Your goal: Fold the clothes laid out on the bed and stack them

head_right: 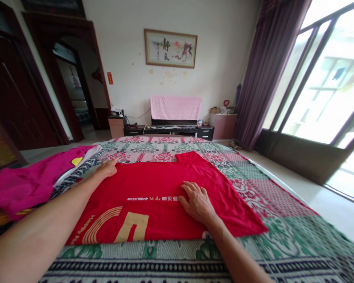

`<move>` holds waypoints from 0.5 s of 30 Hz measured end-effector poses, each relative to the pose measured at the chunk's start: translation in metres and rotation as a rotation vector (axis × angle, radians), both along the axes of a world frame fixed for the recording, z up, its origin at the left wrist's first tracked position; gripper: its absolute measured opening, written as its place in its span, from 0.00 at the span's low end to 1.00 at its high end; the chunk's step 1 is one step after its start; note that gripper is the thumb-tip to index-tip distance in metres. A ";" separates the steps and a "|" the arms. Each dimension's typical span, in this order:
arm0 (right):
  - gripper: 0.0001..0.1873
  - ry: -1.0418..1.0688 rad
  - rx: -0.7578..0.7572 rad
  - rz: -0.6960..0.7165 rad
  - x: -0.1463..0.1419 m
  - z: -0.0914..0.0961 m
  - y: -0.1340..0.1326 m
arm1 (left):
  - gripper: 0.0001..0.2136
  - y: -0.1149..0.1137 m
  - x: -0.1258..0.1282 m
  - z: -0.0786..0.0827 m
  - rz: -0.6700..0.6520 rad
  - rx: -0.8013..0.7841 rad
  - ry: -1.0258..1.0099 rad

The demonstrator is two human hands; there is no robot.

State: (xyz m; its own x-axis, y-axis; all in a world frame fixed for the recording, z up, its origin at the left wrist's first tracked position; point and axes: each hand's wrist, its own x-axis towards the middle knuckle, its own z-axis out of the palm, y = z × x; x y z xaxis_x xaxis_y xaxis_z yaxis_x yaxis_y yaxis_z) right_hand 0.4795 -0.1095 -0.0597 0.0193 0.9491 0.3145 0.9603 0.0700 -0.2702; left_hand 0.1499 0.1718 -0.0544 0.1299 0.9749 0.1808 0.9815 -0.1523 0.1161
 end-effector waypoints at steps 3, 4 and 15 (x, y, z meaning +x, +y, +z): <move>0.23 0.010 0.005 -0.003 0.000 0.000 -0.001 | 0.24 -0.004 0.004 0.006 0.015 0.037 0.013; 0.23 0.015 0.007 -0.003 0.000 -0.001 0.000 | 0.22 -0.007 0.005 0.008 0.015 0.062 0.018; 0.23 0.046 0.006 0.001 0.001 -0.002 0.001 | 0.12 -0.067 -0.010 0.021 -0.244 0.445 0.151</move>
State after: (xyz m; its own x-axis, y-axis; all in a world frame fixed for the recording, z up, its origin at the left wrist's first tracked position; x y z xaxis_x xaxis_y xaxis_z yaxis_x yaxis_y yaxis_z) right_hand 0.4808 -0.1085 -0.0622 0.0329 0.9471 0.3193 0.9466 0.0730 -0.3141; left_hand 0.1402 0.1045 -0.0338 0.4000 0.7462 0.5321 0.9122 -0.3806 -0.1519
